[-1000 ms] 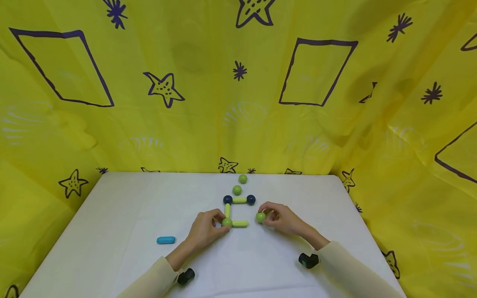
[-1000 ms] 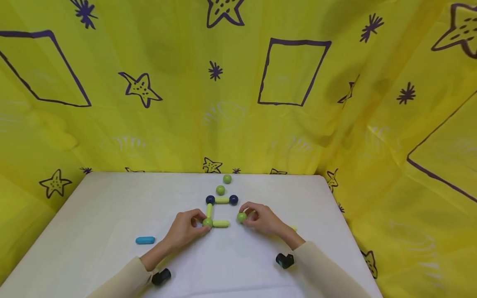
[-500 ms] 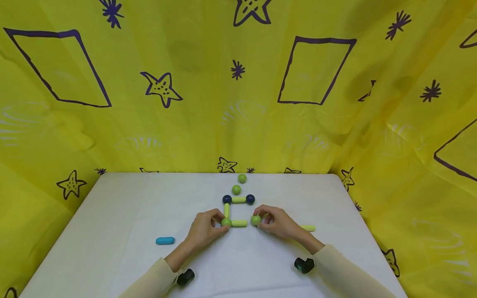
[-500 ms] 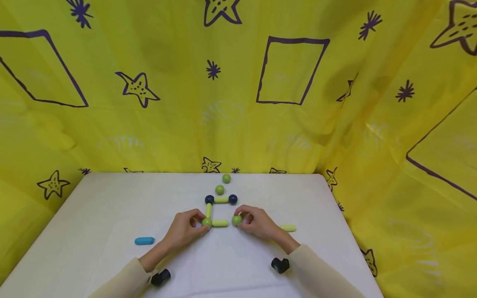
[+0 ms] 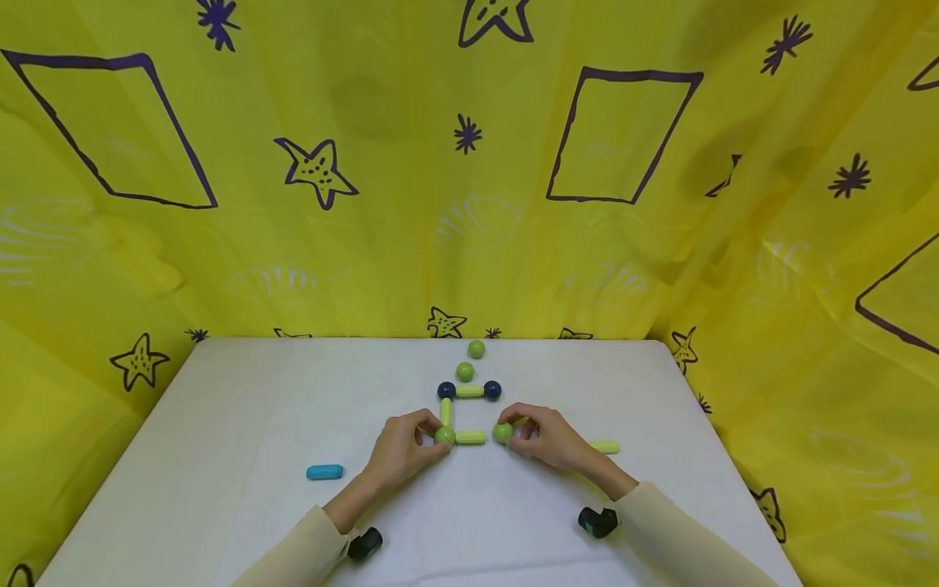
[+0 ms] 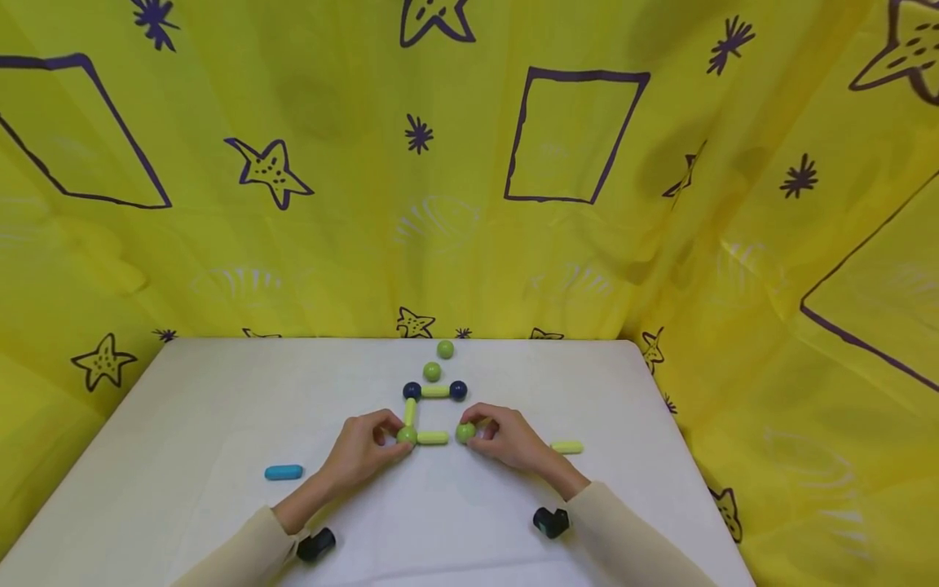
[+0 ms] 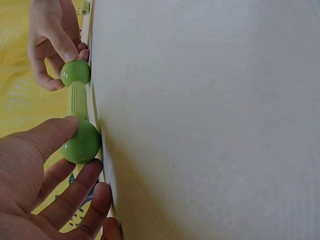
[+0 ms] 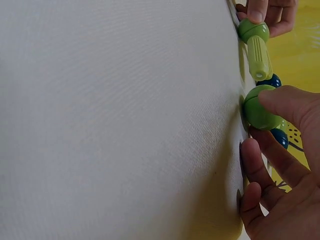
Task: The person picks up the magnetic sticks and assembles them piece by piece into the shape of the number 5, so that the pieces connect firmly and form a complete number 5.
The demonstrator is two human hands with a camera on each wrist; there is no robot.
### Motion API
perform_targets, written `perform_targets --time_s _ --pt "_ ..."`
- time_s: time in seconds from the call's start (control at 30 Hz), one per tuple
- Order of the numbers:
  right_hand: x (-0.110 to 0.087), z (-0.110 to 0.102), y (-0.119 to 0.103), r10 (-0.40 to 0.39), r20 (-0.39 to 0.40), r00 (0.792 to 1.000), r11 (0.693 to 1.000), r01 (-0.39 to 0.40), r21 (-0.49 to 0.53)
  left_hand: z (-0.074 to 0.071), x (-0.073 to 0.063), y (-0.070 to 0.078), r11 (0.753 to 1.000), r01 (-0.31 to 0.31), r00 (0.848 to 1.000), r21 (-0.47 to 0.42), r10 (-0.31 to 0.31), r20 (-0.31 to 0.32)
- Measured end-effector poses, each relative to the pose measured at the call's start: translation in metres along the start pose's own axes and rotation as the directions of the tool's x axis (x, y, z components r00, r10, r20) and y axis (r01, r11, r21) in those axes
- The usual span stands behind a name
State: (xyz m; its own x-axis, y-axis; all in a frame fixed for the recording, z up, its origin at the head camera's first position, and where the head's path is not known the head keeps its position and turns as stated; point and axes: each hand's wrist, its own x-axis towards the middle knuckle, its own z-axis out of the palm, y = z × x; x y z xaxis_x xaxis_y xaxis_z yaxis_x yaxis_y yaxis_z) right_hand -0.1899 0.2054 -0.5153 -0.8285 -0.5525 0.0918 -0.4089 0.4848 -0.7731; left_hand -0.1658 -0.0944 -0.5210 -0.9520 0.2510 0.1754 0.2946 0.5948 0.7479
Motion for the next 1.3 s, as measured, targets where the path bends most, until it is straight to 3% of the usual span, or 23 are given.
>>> perform_targets --time_s 0.37,1.3 --pt "0.005 0.006 -0.010 0.026 0.012 1.000 1.000 -0.026 0.003 -0.001 0.000 -0.001 1.000 0.001 1.000 -0.016 -0.001 0.007" --pt "0.004 0.005 -0.008 0.021 0.041 0.999 1.000 -0.021 -0.005 0.000 0.000 -0.002 1.000 -0.002 1.000 -0.007 0.002 0.013"
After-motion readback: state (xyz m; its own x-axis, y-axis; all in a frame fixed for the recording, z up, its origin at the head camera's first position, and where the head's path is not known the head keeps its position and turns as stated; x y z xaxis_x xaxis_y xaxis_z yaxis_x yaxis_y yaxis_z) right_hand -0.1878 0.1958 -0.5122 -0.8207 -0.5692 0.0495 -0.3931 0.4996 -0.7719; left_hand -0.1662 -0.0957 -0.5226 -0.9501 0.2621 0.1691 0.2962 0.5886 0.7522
